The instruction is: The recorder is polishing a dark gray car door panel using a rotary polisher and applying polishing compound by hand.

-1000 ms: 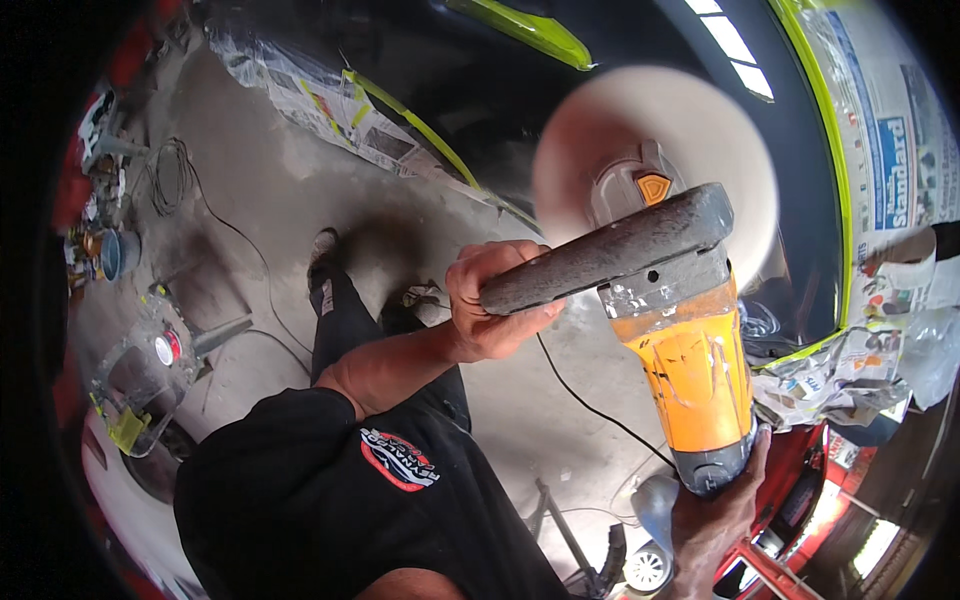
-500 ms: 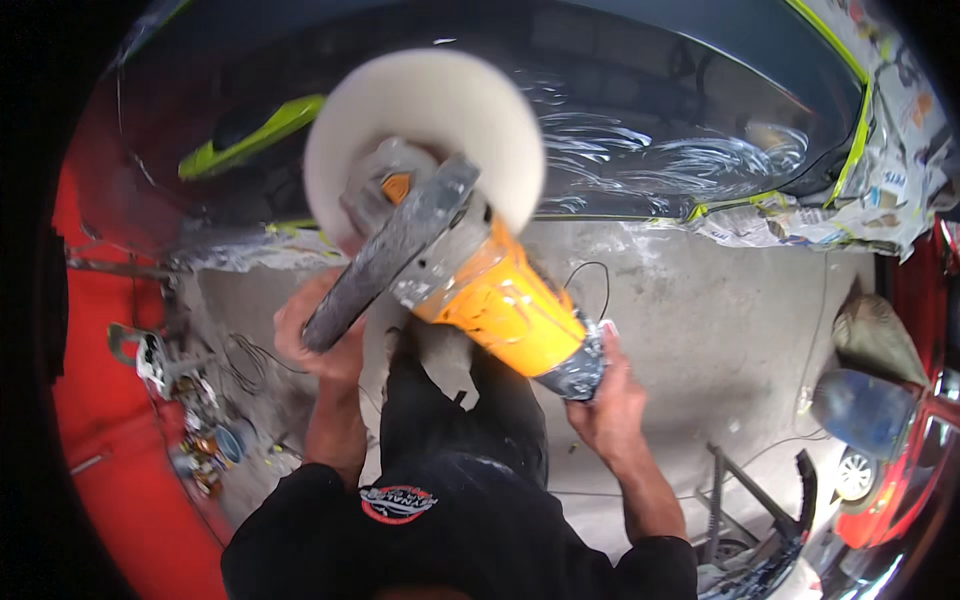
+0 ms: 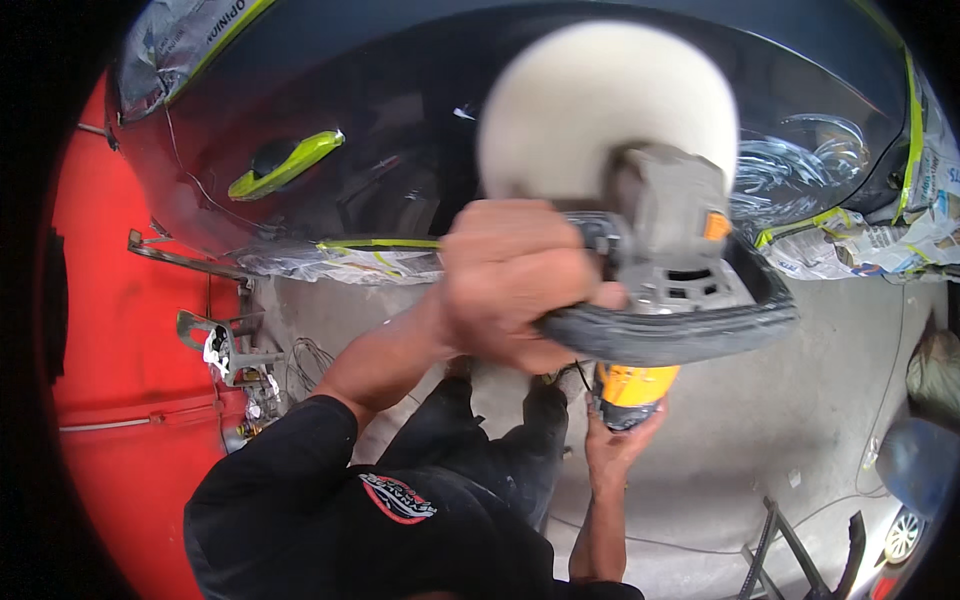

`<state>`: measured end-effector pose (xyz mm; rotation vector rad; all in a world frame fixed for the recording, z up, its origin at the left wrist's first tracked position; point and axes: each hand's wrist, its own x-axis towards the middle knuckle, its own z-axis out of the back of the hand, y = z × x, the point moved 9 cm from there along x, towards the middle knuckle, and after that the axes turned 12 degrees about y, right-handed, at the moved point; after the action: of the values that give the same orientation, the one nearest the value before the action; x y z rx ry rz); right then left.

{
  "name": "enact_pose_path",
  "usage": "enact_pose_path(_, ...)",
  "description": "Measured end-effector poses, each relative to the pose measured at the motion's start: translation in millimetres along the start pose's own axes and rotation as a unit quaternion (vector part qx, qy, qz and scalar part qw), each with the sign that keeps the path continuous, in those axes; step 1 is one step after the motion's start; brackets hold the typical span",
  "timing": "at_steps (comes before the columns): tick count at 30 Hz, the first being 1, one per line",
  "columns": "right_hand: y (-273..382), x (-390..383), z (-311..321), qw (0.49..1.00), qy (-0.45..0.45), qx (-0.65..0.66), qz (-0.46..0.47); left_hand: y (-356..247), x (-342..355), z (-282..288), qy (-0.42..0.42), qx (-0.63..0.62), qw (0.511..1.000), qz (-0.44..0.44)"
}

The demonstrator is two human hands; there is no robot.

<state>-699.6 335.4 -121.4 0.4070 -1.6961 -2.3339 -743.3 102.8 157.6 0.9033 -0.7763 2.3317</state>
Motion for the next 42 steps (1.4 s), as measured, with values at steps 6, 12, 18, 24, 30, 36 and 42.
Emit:
enact_pose_path(6, 3, -8, -24, 0.999, -0.034, 0.034, -0.003, 2, 10, 5, 0.05, -0.008, 0.999, -0.012)
enact_pose_path(12, 74, -30, -108, 0.996, 0.031, 0.009, 0.088, -12, -42, 121, 0.082, 0.08, 0.993, 0.033)
enact_pose_path(18, 118, -59, -166, 0.994, 0.062, 0.011, 0.094, -24, -96, 202, 0.052, 0.072, 0.991, 0.097)
enact_pose_path(24, 130, -81, -192, 0.996, 0.056, 0.042, 0.06, -20, -86, 213, 0.048, 0.114, 0.989, 0.082)
enact_pose_path(30, 99, -62, -158, 0.992, 0.063, 0.107, 0.007, -21, -41, 133, 0.112, 0.119, 0.985, 0.048)
enact_pose_path(36, 55, -33, -93, 0.964, 0.079, 0.252, -0.019, -35, 35, 29, 0.146, 0.15, 0.978, -0.012)
enact_pose_path(42, 31, -3, -39, 0.937, 0.032, 0.347, -0.025, -35, 96, -56, 0.176, 0.146, 0.972, -0.053)
